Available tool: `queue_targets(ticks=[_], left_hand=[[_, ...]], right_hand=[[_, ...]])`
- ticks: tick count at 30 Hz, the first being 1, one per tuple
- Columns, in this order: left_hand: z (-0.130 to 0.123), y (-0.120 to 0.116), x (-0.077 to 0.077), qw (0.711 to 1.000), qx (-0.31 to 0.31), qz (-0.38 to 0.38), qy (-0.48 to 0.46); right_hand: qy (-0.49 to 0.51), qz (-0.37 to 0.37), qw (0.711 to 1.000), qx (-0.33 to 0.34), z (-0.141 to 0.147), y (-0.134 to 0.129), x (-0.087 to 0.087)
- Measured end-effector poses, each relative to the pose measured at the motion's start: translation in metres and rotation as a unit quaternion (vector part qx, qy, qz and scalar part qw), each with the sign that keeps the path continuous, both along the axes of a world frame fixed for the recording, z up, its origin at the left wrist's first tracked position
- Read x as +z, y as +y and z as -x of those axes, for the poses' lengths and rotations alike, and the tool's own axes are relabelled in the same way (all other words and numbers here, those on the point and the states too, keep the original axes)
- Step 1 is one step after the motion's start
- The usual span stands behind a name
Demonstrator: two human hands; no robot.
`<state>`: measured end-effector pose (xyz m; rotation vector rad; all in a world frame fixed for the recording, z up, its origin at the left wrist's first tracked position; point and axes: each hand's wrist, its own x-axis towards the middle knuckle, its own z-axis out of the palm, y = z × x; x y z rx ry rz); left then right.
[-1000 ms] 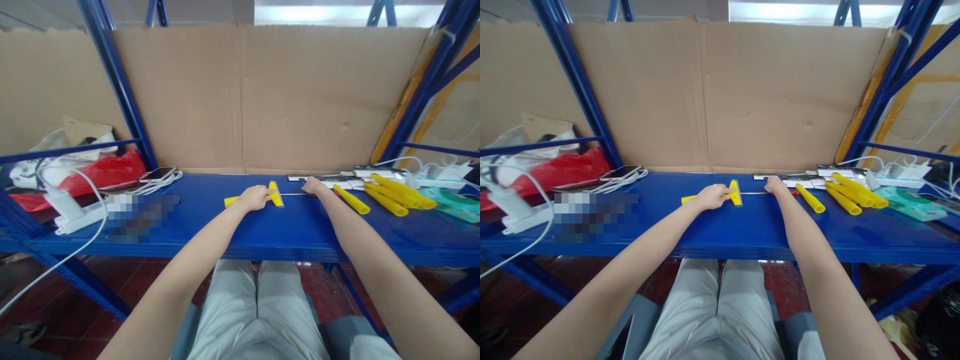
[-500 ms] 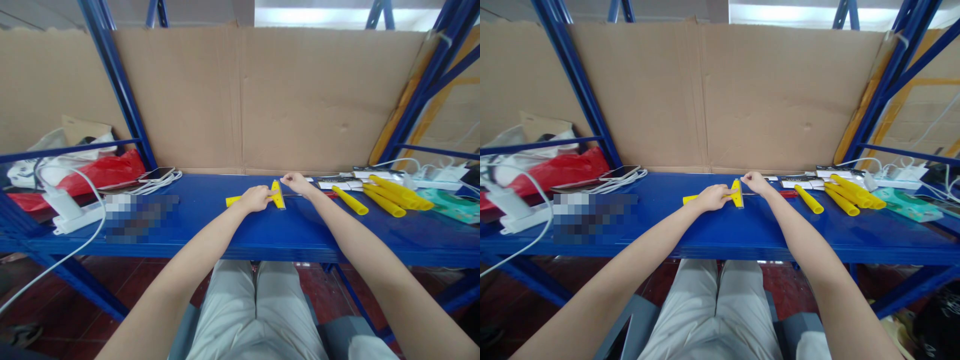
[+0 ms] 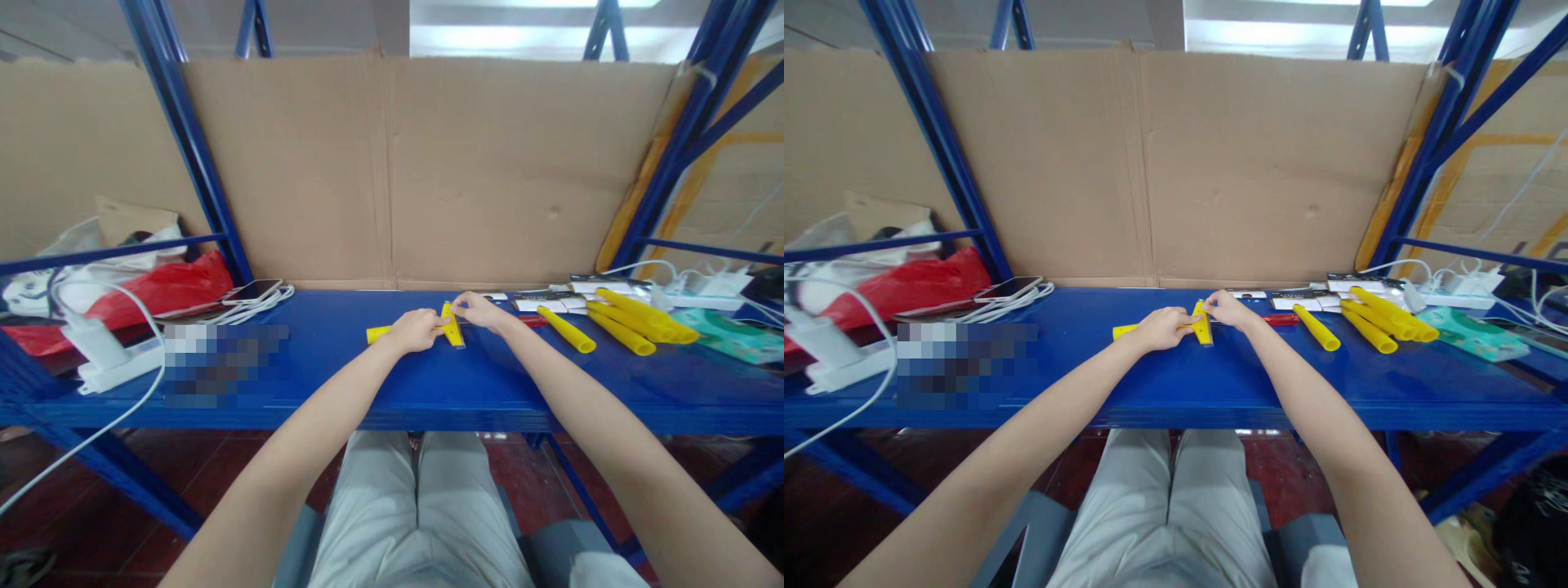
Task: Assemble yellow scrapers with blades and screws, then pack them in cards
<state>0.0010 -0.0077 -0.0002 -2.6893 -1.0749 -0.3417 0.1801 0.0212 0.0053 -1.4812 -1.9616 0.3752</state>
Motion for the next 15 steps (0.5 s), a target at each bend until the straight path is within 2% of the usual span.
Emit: queue_targets(ticks=[8, 15], left_hand=[[0.0, -0.001, 0.001, 1.0, 0.0, -0.009, 0.009], [0.0, -0.003, 0.002, 1.0, 0.005, -0.009, 0.016]], right_hand=[[0.05, 0.042, 0.998, -0.02, 0.009, -0.01, 0.001], [0.077, 0.05, 0.995, -0.033, 0.015, -0.012, 0.002]])
